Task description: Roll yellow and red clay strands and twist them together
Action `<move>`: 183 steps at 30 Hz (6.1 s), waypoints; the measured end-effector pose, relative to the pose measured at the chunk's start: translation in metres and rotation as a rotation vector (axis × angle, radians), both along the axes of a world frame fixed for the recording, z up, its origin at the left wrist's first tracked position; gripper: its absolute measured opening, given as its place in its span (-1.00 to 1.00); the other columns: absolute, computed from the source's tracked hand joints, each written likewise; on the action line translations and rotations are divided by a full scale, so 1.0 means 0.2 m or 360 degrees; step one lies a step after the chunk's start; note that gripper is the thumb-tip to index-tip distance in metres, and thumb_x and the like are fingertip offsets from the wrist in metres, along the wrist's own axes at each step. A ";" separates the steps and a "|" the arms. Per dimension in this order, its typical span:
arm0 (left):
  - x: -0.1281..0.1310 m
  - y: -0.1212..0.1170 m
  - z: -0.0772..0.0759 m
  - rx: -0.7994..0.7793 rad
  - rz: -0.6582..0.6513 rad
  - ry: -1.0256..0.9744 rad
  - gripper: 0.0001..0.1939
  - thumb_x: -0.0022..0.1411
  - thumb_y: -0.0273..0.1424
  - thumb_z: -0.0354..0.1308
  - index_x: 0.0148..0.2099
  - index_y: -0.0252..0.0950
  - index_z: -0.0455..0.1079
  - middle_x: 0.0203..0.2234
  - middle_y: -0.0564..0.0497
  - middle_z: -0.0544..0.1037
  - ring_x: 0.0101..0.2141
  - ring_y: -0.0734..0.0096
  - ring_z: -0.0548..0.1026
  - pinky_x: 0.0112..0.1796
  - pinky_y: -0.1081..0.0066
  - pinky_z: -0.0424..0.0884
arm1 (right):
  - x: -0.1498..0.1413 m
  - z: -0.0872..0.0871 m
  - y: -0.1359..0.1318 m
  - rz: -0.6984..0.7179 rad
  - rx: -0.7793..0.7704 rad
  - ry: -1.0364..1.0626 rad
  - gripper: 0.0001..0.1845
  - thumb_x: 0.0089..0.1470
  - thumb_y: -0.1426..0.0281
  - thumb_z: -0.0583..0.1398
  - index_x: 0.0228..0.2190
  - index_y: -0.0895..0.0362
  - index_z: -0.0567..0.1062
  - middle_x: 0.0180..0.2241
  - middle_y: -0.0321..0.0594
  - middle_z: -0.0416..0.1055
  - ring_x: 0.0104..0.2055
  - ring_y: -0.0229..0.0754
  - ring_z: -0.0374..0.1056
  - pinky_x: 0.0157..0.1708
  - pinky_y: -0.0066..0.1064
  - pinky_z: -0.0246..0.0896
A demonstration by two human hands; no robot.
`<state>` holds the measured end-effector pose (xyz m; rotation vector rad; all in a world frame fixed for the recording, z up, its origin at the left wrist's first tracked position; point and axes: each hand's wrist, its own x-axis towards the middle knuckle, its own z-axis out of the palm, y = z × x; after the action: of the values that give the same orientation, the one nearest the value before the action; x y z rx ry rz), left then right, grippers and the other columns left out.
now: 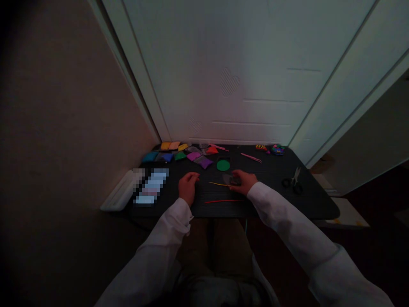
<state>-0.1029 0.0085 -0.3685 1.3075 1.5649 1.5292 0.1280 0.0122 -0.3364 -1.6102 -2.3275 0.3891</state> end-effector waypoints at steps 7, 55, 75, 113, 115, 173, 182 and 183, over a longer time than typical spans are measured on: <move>0.00 0.00 0.00 -0.0010 -0.0002 0.0012 -0.79 -0.03 -0.29 0.00 -0.44 -0.31 0.37 -0.60 0.09 0.40 -0.49 0.49 0.36 -0.41 0.49 0.23 | -0.28 -0.04 0.07 0.0127 -0.0056 -0.0155 -0.36 -0.29 0.19 0.22 -0.11 0.08 0.20 -0.15 -0.20 0.33 -0.09 -0.10 0.23 -0.15 -0.24 0.09; 0.00 0.00 0.00 -0.0012 -0.0001 0.0003 -0.77 -0.04 -0.26 0.00 -0.45 -0.30 0.37 -0.61 0.09 0.39 -0.50 0.48 0.35 -0.43 0.48 0.22 | -0.08 -0.09 -0.04 0.0084 -0.0023 -0.0079 -0.39 -0.26 0.24 0.22 -0.11 0.07 0.20 -0.15 -0.19 0.33 -0.09 -0.12 0.23 -0.14 -0.19 0.08; 0.00 0.01 -0.04 -0.0015 -0.0116 0.0139 -0.75 -0.04 -0.23 0.02 -0.39 -0.29 0.38 -0.52 0.05 0.45 -0.45 0.45 0.39 -0.38 0.45 0.26 | 0.42 -0.16 0.07 -0.0446 0.0111 -0.0251 -0.54 -0.20 0.17 0.14 -0.20 0.08 0.33 -0.19 -0.18 0.35 -0.17 -0.07 0.27 -0.24 -0.21 0.15; -0.05 0.06 0.03 -0.0127 -0.0842 0.1597 -0.78 0.03 -0.21 -0.05 -0.29 0.01 0.39 -0.32 0.08 0.41 -0.17 0.19 0.26 -0.11 0.06 0.09 | 0.18 -0.15 -0.02 0.0277 0.0368 -0.0063 -0.84 -0.02 0.29 0.07 -0.34 -0.09 0.40 -0.17 -0.36 0.34 -0.07 -0.09 0.20 -0.10 -0.08 -0.07; -0.05 0.06 0.03 -0.0140 -0.0846 0.1569 -0.78 0.03 -0.22 -0.05 -0.30 0.00 0.39 -0.32 0.07 0.41 -0.17 0.20 0.26 -0.10 0.06 0.08 | 0.18 -0.15 -0.02 0.0289 0.0361 -0.0066 -0.84 -0.01 0.30 0.06 -0.34 -0.10 0.40 -0.17 -0.37 0.34 -0.07 -0.10 0.19 -0.10 -0.08 -0.07; -0.06 -0.34 0.07 -0.0221 -0.0812 0.1468 -0.79 0.02 -0.39 0.04 -0.22 -0.23 0.30 -0.42 0.05 0.45 -0.35 0.41 0.38 -0.29 0.33 0.29 | 0.07 -0.05 -0.02 0.0520 0.0151 0.0079 -0.87 -0.03 0.39 0.07 -0.36 0.05 0.38 -0.34 -0.28 0.42 -0.23 -0.18 0.31 -0.07 -0.13 -0.12; -0.07 -0.34 0.08 -0.0225 -0.0810 0.1454 -0.78 0.02 -0.39 0.05 -0.22 -0.22 0.31 -0.42 0.06 0.46 -0.35 0.42 0.38 -0.28 0.35 0.29 | 0.07 -0.04 -0.01 0.0505 0.0165 0.0091 -0.88 -0.03 0.39 0.08 -0.37 0.04 0.38 -0.34 -0.29 0.42 -0.24 -0.19 0.31 -0.07 -0.15 -0.12; -0.07 -0.34 0.08 -0.0223 -0.0812 0.1456 -0.79 0.02 -0.39 0.06 -0.22 -0.22 0.31 -0.42 0.07 0.46 -0.35 0.43 0.38 -0.28 0.35 0.29 | 0.07 -0.05 0.00 0.0502 0.0166 0.0090 -0.88 -0.03 0.39 0.08 -0.37 0.04 0.37 -0.34 -0.29 0.42 -0.24 -0.19 0.31 -0.07 -0.15 -0.12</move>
<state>-0.1161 -0.0592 -0.3522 2.2678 1.5740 0.4861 0.1416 0.0113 -0.3457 -1.1712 -2.5160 0.3664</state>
